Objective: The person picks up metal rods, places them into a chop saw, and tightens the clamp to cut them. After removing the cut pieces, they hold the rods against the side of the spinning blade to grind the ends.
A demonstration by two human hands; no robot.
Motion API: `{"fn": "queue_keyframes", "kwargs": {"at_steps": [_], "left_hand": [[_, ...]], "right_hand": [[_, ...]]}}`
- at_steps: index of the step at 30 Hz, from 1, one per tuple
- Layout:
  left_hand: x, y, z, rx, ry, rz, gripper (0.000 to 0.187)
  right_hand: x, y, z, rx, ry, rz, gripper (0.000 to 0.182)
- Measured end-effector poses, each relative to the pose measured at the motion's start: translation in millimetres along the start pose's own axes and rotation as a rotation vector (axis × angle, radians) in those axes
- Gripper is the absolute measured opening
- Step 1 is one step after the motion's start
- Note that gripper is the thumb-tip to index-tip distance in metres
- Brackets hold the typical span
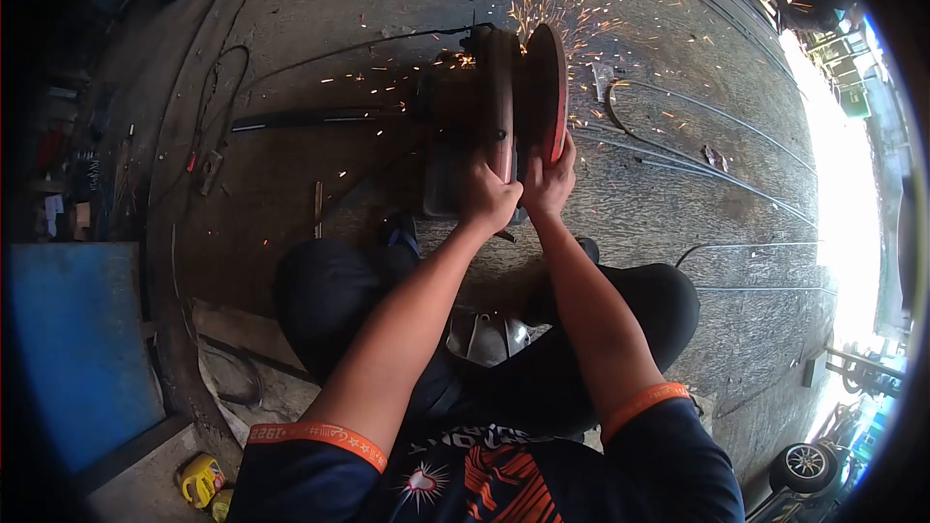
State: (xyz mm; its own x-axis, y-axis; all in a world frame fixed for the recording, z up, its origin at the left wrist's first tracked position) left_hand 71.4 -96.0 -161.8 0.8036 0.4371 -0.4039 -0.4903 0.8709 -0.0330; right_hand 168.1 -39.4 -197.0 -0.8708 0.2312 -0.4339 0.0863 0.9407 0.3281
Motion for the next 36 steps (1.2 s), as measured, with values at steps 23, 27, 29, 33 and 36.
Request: {"fn": "queue_keyframes", "kwargs": {"at_steps": [23,27,29,33,36], "left_hand": [[6,2,-11,0.042,0.011,0.038,0.045],[3,2,-6,-0.014,0.029,-0.005,0.046],[2,2,-5,-0.022,0.035,-0.005,0.047],[5,1,-9,0.027,0.033,0.049,0.041],[5,1,-8,0.032,0.034,0.044,0.042]], "right_hand": [[2,0,4,0.004,0.006,-0.007,0.055],[0,0,0,-0.004,-0.001,-0.008,0.054],[0,0,1,-0.011,0.001,-0.001,0.054],[1,0,3,-0.016,0.001,-0.001,0.054],[0,0,2,0.037,-0.013,-0.029,0.054]]}}
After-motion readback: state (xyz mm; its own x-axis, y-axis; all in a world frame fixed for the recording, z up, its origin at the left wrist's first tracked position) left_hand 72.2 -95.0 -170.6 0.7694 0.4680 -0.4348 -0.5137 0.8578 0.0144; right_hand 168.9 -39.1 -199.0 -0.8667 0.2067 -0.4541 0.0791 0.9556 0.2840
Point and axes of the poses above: each hand's wrist, its own y-axis towards the middle knuckle, its own x-axis out of the palm, z = x × y, the point moved 1 cm from there along y, towards the middle knuckle, and after that the axes turned 1 degree about -z, right-handed, at the moved point
